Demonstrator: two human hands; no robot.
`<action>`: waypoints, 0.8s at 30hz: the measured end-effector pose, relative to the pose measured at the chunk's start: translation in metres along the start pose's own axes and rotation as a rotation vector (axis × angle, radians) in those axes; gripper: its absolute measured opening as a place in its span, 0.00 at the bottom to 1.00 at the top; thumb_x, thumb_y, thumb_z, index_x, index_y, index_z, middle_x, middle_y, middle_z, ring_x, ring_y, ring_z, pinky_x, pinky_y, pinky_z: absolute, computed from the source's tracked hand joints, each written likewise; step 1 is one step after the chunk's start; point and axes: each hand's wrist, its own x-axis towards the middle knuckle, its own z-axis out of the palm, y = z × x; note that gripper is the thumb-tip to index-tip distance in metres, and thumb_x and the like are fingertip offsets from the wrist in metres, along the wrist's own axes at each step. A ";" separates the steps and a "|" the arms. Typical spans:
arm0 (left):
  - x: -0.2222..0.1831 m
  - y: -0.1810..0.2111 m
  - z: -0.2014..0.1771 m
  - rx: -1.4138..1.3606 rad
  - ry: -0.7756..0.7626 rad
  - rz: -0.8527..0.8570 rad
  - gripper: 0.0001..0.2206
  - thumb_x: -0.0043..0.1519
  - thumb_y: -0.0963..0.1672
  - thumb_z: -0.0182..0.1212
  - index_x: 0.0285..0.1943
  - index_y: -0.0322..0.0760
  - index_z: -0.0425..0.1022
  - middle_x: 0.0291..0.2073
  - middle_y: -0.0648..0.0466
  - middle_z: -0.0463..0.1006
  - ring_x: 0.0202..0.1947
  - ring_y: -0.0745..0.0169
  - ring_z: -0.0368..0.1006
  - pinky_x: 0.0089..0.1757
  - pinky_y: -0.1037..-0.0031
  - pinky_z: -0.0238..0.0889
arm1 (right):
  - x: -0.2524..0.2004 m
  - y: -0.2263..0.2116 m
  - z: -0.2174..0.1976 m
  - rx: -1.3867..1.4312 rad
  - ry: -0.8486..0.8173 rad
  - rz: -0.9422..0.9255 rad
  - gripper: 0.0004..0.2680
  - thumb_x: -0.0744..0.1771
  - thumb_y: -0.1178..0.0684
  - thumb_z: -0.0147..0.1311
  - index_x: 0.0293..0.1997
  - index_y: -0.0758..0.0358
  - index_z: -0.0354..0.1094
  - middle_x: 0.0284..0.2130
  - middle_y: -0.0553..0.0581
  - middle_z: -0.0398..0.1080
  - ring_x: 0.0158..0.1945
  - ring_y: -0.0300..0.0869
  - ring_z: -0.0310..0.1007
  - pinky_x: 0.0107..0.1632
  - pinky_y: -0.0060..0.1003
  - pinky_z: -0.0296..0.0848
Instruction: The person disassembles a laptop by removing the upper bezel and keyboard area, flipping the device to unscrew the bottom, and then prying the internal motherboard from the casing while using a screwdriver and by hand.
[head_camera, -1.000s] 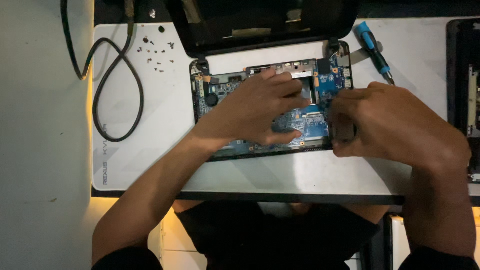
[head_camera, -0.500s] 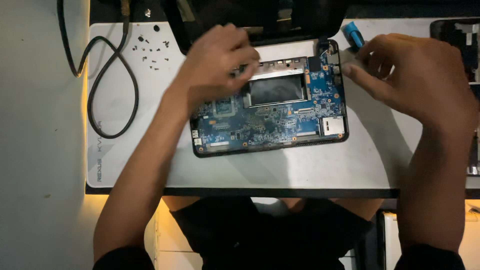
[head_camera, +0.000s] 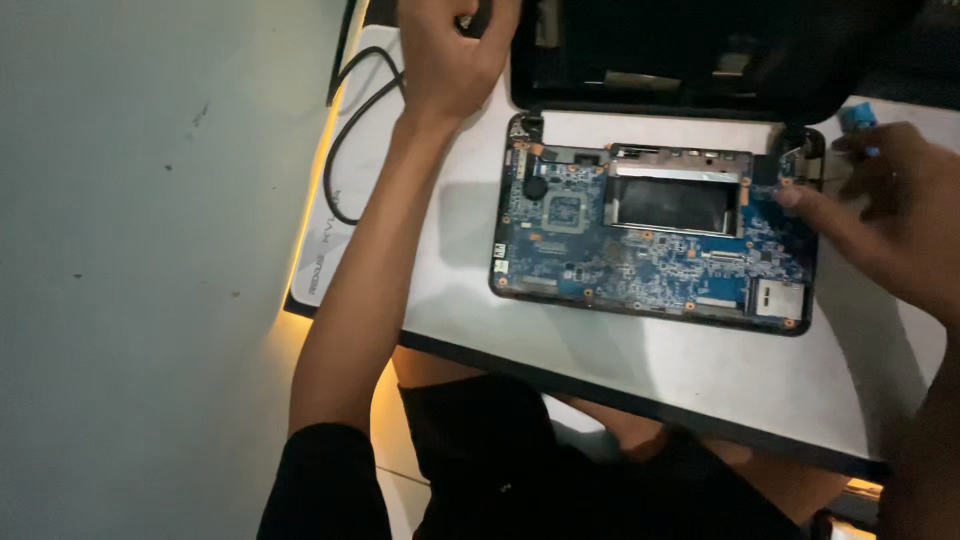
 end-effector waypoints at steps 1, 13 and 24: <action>-0.002 -0.001 0.005 -0.143 -0.036 -0.141 0.12 0.82 0.50 0.62 0.50 0.42 0.76 0.36 0.54 0.73 0.34 0.60 0.63 0.37 0.62 0.54 | 0.000 -0.003 -0.001 0.057 0.041 -0.006 0.30 0.75 0.42 0.73 0.82 0.82 0.70 0.56 0.78 0.73 0.45 0.58 0.73 0.40 0.48 0.73; -0.059 -0.027 0.070 -0.644 -0.126 -0.571 0.26 0.85 0.57 0.65 0.88 0.50 0.71 0.85 0.54 0.77 0.90 0.48 0.67 0.84 0.58 0.60 | 0.016 -0.108 0.005 -0.114 0.094 -0.503 0.16 0.73 0.37 0.68 0.60 0.57 0.83 0.48 0.58 0.80 0.49 0.49 0.77 0.47 0.46 0.69; -0.069 -0.025 0.082 -0.830 -0.017 -0.513 0.16 0.88 0.54 0.54 0.78 0.53 0.74 0.69 0.54 0.76 0.72 0.53 0.71 0.71 0.61 0.62 | 0.020 -0.076 0.010 -0.253 0.085 -0.372 0.11 0.78 0.39 0.65 0.58 0.53 0.85 0.52 0.54 0.84 0.55 0.48 0.82 0.60 0.47 0.72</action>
